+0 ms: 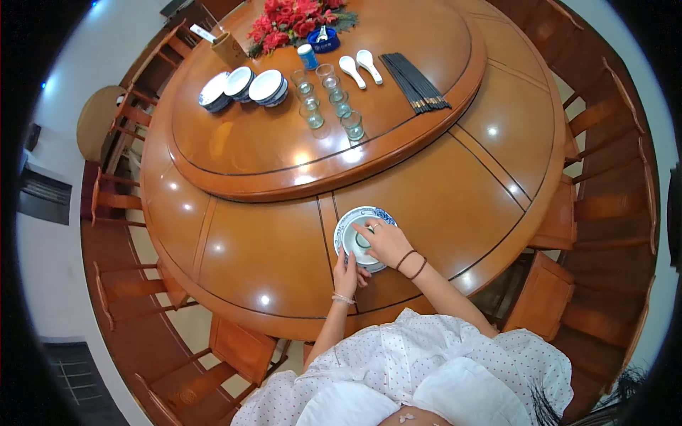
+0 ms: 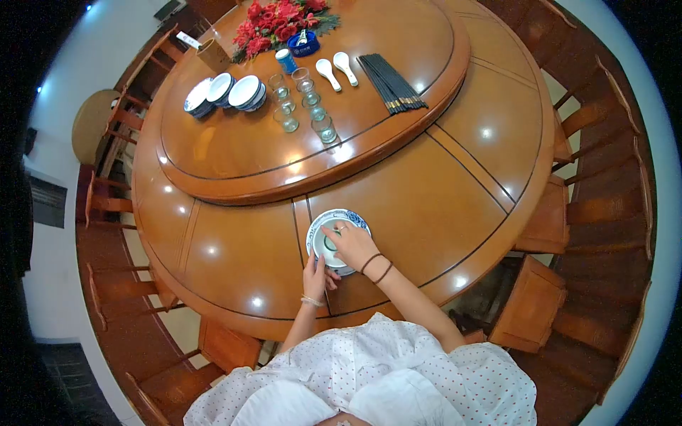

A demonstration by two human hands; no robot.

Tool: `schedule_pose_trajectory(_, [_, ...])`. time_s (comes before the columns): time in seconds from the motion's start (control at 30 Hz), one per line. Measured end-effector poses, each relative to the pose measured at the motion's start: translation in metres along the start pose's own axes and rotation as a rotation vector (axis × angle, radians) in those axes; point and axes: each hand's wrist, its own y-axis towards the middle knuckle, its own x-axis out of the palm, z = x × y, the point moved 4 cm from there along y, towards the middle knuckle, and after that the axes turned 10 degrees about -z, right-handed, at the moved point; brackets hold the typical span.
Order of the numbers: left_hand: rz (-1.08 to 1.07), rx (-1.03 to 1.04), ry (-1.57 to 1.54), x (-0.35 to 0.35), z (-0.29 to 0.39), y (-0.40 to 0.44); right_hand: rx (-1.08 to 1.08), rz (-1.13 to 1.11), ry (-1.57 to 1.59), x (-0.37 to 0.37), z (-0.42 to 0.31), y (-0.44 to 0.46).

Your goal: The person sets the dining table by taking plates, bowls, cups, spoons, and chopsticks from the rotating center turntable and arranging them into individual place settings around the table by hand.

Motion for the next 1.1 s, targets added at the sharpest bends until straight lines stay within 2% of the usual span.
schedule_pose_trajectory(0.07, [0.027,0.027,0.025,0.000,0.004,-0.001,-0.004,-0.004,-0.017,-0.011,0.010,-0.002])
schedule_pose_trajectory(0.13, [0.139,0.128,0.061,-0.008,0.011,0.004,-0.029,0.054,0.237,-0.031,0.027,0.001])
schedule_pose_trajectory(0.17, [0.222,0.172,0.121,-0.009,0.019,0.003,0.031,0.056,0.299,-0.043,0.043,0.006])
schedule_pose_trajectory(0.23, [0.248,0.213,0.101,-0.015,0.027,0.009,0.017,0.397,0.154,-0.058,0.086,0.027])
schedule_pose_trajectory(0.33, [0.280,0.316,0.064,-0.017,0.053,0.015,0.218,0.344,-0.204,-0.064,0.139,0.063])
schedule_pose_trajectory(0.4, [0.316,0.432,0.097,-0.019,0.071,0.021,0.293,0.192,-0.343,-0.042,0.149,0.082])
schedule_pose_trajectory(0.43, [0.382,0.451,0.074,-0.017,0.082,0.026,0.297,0.202,-0.340,-0.040,0.147,0.087])
schedule_pose_trajectory(0.57, [0.378,0.449,0.109,-0.019,0.102,0.052,0.446,0.244,-0.324,-0.022,0.145,0.100])
schedule_pose_trajectory(0.7, [0.237,0.779,0.613,0.013,0.172,0.093,0.482,0.295,-0.331,-0.018,0.142,0.100])
schedule_pose_trajectory(0.77, [0.153,0.786,0.682,0.046,0.214,0.121,0.484,0.306,-0.317,-0.016,0.143,0.102])
schedule_pose_trajectory(0.83, [0.087,0.891,0.906,0.076,0.244,0.162,0.496,0.266,-0.362,-0.018,0.139,0.100])
schedule_pose_trajectory(0.9, [0.019,0.858,1.059,0.099,0.261,0.209,0.489,0.250,-0.362,-0.024,0.133,0.096])
schedule_pose_trajectory(0.93, [0.072,0.781,1.231,0.105,0.265,0.240,0.494,0.251,-0.362,-0.034,0.131,0.093])
schedule_pose_trajectory(0.97, [0.127,0.697,1.398,0.110,0.268,0.270,0.451,0.221,-0.238,-0.045,0.128,0.089])
schedule_pose_trajectory(1.0, [0.125,0.474,1.470,0.115,0.276,0.293,0.406,0.190,-0.115,-0.049,0.129,0.087])
schedule_pose_trajectory(1.03, [0.122,0.247,1.531,0.118,0.281,0.315,0.343,0.357,-0.075,-0.056,0.135,0.085])
schedule_pose_trajectory(1.07, [0.116,0.185,1.552,0.120,0.287,0.330,0.347,0.357,-0.077,-0.061,0.148,0.087])
schedule_pose_trajectory(1.1, [0.156,0.188,1.591,0.120,0.290,0.345,0.378,0.498,-0.052,-0.077,0.163,0.087])
